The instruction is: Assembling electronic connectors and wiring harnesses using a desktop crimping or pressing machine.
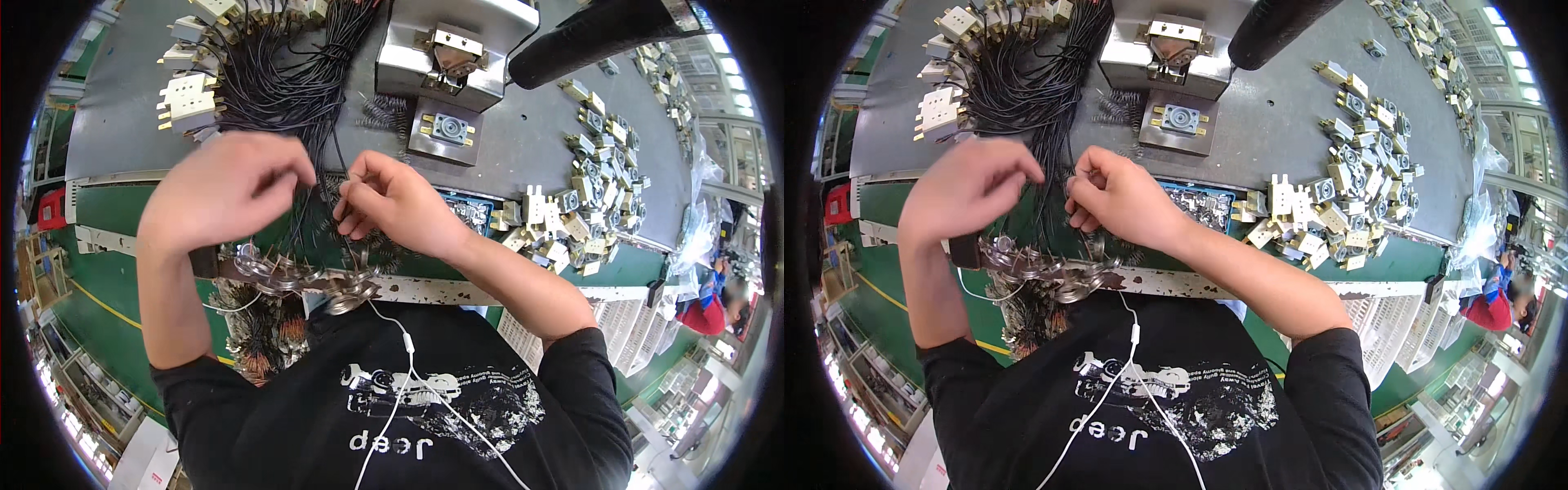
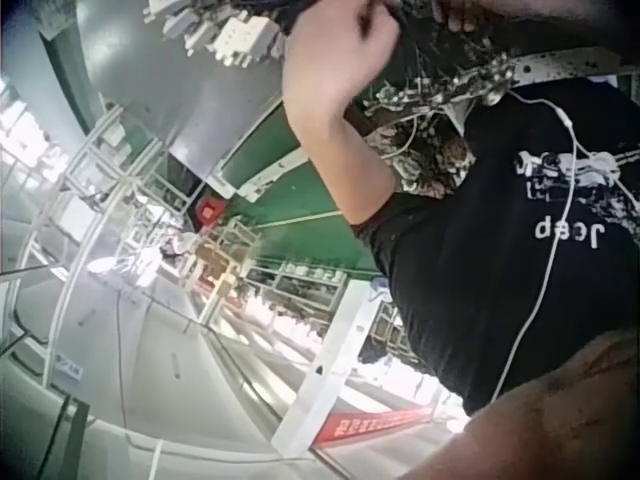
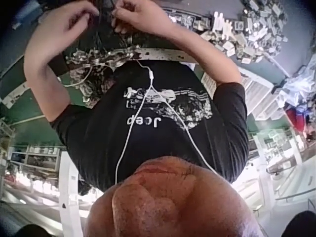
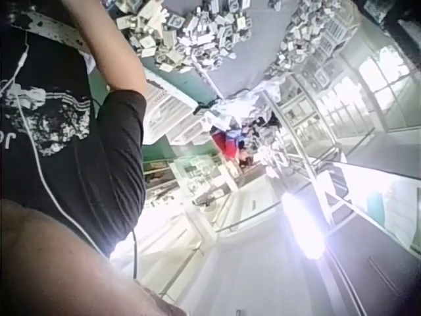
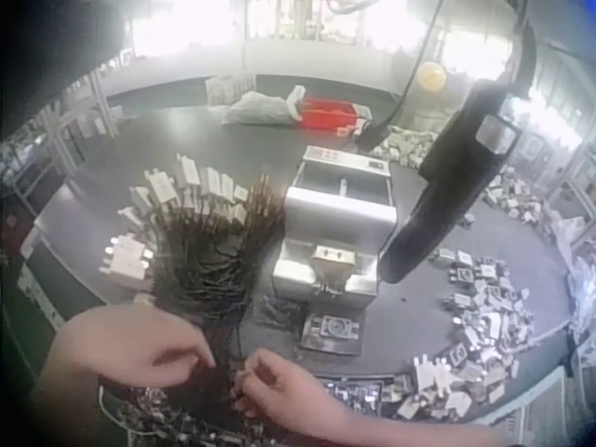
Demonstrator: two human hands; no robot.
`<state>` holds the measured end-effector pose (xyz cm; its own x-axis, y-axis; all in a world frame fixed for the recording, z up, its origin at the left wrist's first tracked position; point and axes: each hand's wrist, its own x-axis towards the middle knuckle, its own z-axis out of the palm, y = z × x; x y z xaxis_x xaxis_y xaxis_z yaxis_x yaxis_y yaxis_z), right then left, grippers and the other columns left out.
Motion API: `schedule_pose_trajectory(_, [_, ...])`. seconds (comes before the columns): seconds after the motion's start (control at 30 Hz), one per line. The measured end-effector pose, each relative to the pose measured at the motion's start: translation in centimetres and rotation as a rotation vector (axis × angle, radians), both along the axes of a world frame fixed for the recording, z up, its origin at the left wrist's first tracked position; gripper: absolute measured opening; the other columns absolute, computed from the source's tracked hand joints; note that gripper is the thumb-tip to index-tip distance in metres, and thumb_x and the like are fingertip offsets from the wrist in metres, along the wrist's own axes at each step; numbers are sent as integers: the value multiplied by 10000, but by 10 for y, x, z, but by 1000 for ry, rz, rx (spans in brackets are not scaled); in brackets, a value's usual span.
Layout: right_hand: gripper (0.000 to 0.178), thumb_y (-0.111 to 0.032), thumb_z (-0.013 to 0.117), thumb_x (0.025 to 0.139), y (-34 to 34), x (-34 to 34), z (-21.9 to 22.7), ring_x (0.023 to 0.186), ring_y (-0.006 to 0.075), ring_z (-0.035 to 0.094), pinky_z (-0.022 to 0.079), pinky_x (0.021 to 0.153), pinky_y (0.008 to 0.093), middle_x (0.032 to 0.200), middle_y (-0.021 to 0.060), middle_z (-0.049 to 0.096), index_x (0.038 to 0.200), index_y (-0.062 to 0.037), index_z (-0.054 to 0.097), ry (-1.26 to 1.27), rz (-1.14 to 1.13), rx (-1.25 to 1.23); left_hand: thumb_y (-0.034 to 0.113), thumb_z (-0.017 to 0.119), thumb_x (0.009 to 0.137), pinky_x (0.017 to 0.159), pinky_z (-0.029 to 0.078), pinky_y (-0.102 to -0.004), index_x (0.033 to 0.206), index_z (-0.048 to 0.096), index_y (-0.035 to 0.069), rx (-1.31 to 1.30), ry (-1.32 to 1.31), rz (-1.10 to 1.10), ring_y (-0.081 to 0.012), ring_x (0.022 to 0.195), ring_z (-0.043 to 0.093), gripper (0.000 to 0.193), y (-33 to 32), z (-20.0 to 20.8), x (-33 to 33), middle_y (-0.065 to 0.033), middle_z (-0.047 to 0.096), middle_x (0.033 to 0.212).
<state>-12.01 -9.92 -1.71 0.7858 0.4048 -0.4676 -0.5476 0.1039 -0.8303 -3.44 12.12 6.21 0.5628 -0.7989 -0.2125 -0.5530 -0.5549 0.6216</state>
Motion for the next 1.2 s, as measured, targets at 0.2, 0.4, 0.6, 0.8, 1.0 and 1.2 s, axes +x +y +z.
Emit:
schedule_pose_trajectory(0.2, [132, -158, 555, 1080, 0, -2, 2, 794, 94, 634, 544, 730, 263, 924, 47, 686, 1124, -40, 514, -128, 16, -25, 122, 584, 822, 734, 546, -498, 1037, 752, 89, 359, 11, -123, -355, 805, 694, 275, -12, -12, -39, -143, 696, 812])
schedule_pose_trajectory(0.4, [231, -167, 636, 1041, -3, -5, -8, 826, 90, 626, 542, 764, 272, 923, 35, 679, 1208, -18, 578, -154, -17, -73, 180, 560, 860, 755, 563, -501, 939, 731, 103, 518, -39, -164, -354, 804, 718, 203, -26, -15, -40, -154, 722, 786])
schedule_pose_trajectory(0.6, [504, -329, 832, 861, -20, -49, 28, 982, 274, 689, 566, 864, 382, 1175, 117, 658, 1239, -66, 628, -721, 268, -433, 184, 554, 864, 746, 556, -501, 927, 723, 97, 468, -53, -177, -356, 802, 714, 200, -21, -18, -38, -153, 724, 795])
schedule_pose_trajectory(0.8, [257, -102, 718, 838, -20, -67, 26, 931, 301, 703, 595, 771, 400, 1221, 120, 643, 1093, -103, 696, -960, 268, -509, 164, 586, 846, 725, 543, -492, 910, 701, 77, 442, 4, -160, -346, 806, 702, 158, -20, -21, -35, -125, 723, 830])
schedule_pose_trajectory(1.0, [283, 12, 626, 767, -38, -60, 29, 960, 297, 705, 589, 790, 390, 1162, 104, 681, 1025, -75, 704, -842, 220, -520, 161, 591, 822, 703, 534, -487, 868, 694, 79, 363, -10, -162, -342, 798, 696, 139, -18, -21, -32, -118, 713, 806])
schedule_pose_trajectory(1.2, [211, -44, 683, 806, -47, -51, 17, 963, 328, 650, 534, 828, 427, 1056, 106, 665, 1015, -68, 703, -908, 315, -661, 150, 590, 801, 669, 509, -478, 846, 680, 81, 286, 38, -162, -345, 754, 671, 122, -15, -12, -22, -119, 675, 758])
